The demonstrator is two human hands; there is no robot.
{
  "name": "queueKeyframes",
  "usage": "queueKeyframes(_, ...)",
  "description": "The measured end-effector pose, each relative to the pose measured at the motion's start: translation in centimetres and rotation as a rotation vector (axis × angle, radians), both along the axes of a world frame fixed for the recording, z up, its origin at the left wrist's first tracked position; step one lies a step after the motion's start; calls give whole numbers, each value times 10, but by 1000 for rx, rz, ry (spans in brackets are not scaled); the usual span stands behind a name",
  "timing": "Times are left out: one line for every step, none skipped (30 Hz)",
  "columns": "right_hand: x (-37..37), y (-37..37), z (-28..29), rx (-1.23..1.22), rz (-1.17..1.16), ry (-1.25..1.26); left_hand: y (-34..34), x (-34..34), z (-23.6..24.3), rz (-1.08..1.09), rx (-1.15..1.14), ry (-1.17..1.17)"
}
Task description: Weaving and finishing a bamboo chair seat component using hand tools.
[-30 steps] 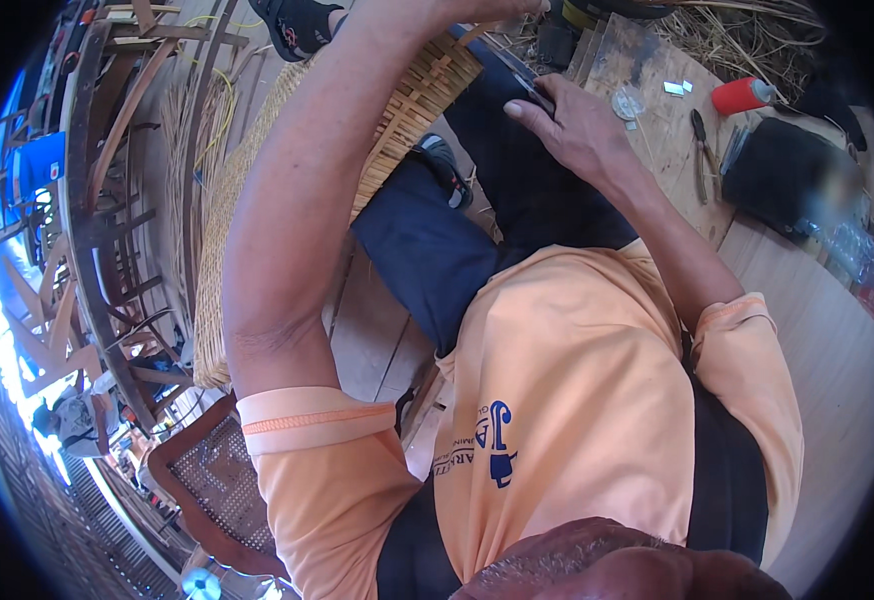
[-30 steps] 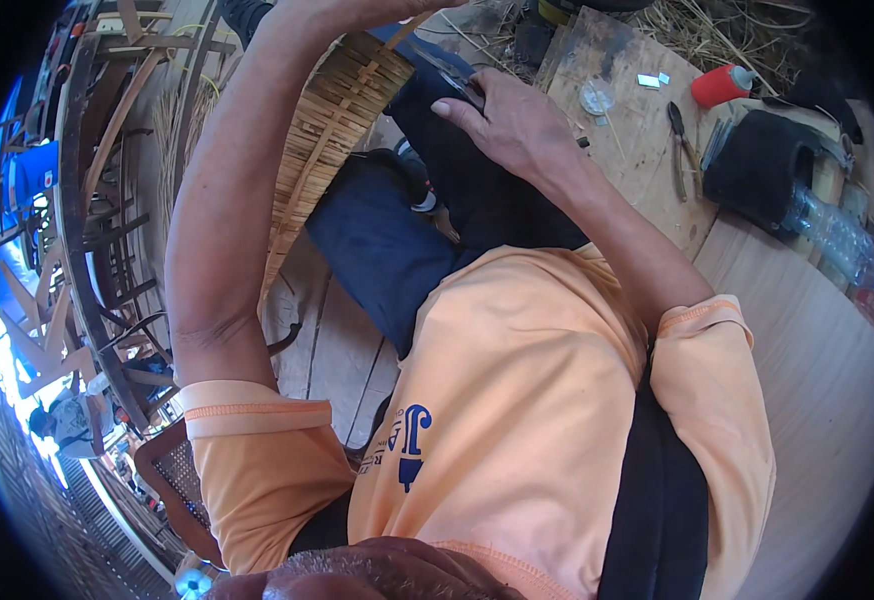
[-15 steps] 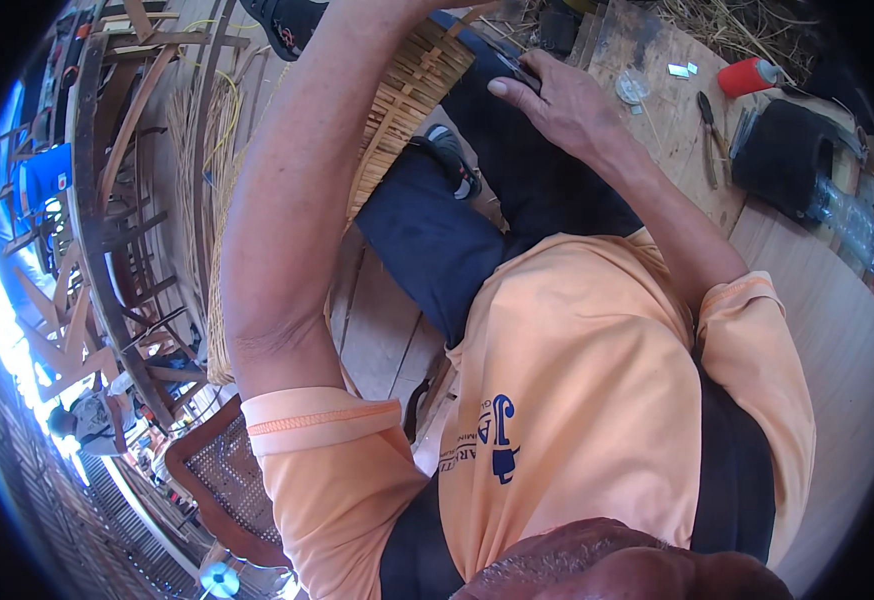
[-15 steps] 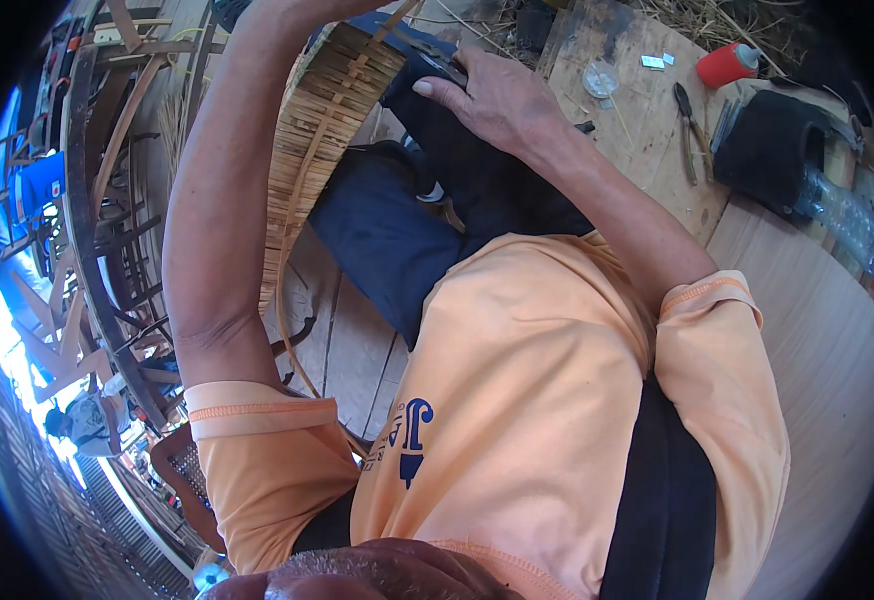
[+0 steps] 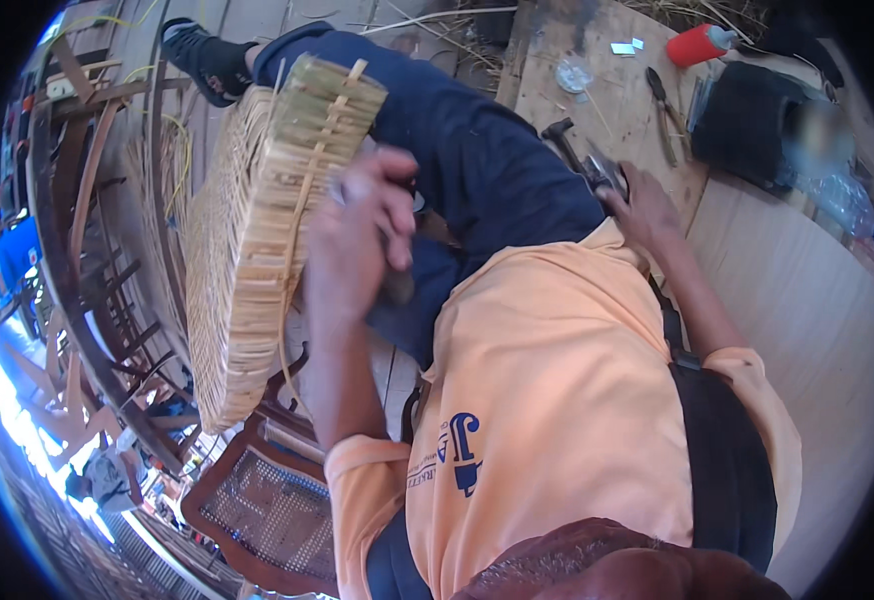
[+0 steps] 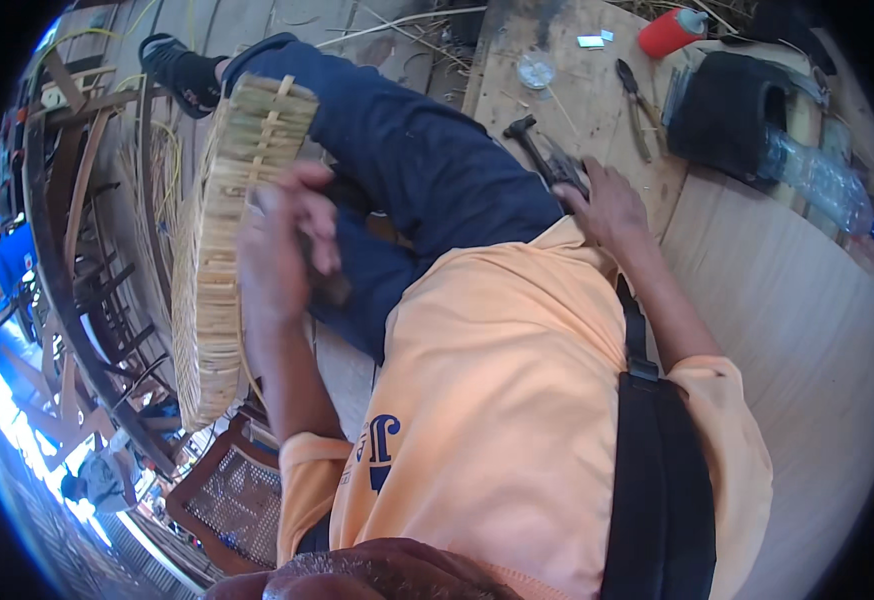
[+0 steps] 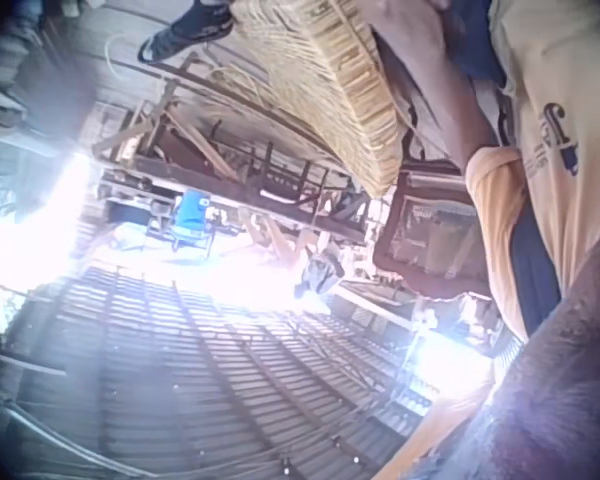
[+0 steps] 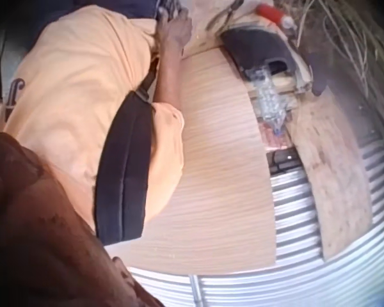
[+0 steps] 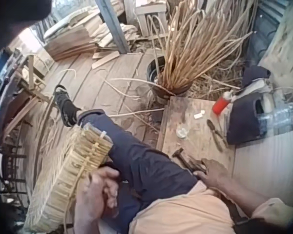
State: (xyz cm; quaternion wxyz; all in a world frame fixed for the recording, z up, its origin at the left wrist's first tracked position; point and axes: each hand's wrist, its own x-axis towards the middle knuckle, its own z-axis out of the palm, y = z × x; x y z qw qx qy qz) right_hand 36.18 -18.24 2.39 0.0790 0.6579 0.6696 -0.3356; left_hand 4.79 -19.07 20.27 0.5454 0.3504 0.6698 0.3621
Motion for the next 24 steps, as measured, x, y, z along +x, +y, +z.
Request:
queueKeyframes(24, -20, 5, -90, -55, -122, -7, 21, -25, 34, -77, -138)
queueKeyframes(-1, -17, -5, -139, 49, -147, -38, -4, -49, 196, -94, -254)
queueKeyframes(2, -22, -12, -143, 76, -153, -53, -2, -64, 258, -130, -295)
queueKeyframes(4, -27, -22, 24, 173, -195, -64, -1, -77, 306, -160, -331)
queueKeyframes(7, -30, -30, 187, 256, -237, -69, 4, -86, 370, -129, -434)
queueKeyframes(5, -20, -41, 290, 196, -133, -73, 5, -90, 372, -128, -431)
queueKeyframes(5, -2, -41, 350, 111, -5, -70, 9, -88, 319, -216, -416)
queueKeyframes(0, 16, -47, 411, 23, 154, -70, 14, -83, 269, -297, -371)
queueKeyframes(-20, 37, -62, 428, 6, 232, -69, 21, -73, 315, -335, -300)
queueKeyframes(-31, 56, -70, 455, -17, 277, -65, 21, -77, 237, -326, -307)
queueKeyframes(-35, 70, -81, 446, -54, 241, -60, 17, -80, 163, -318, -303)
queueKeyframes(-38, 79, -88, 436, -90, 207, -55, 15, -81, 139, -237, -309)
queueKeyframes(-50, 86, -77, 416, -140, 204, -49, 9, -77, 184, -176, -297)
queueKeyframes(-46, 92, -83, 418, -136, 235, -38, 9, -65, 214, -118, -292)
queueKeyframes(-40, 98, -88, 420, -135, 263, -30, 12, -48, 101, -114, 112)
queueKeyframes(-44, 101, -83, 401, -143, 220, -25, 10, -41, 48, 68, 480)
queueKeyframes(-45, 102, -82, 395, -134, 221, -23, 11, -35, -14, 246, 839)
queueKeyframes(-43, 104, -83, 426, -99, 242, -13, 9, -29, 56, 304, 1024)
queueKeyframes(-36, 106, -85, 461, -70, 250, -2, 3, -26, 67, 314, 1142)
queueKeyframes(-37, 107, -82, 448, -70, 227, 8, -1, -18, 105, 305, 1199)
queueKeyframes(-44, 109, -78, 436, -68, 207, 16, -7, -10, 96, 297, 1250)
queueKeyframes(-46, 111, -72, 453, -51, 191, 24, -12, -5, 72, 390, 1266)
queueKeyframes(-53, 110, -64, 398, -30, 147, 28, -15, -2, -32, 345, 1344)
queueKeyframes(-58, 110, -56, 342, -9, 104, 31, -16, 0, -138, 299, 1421)
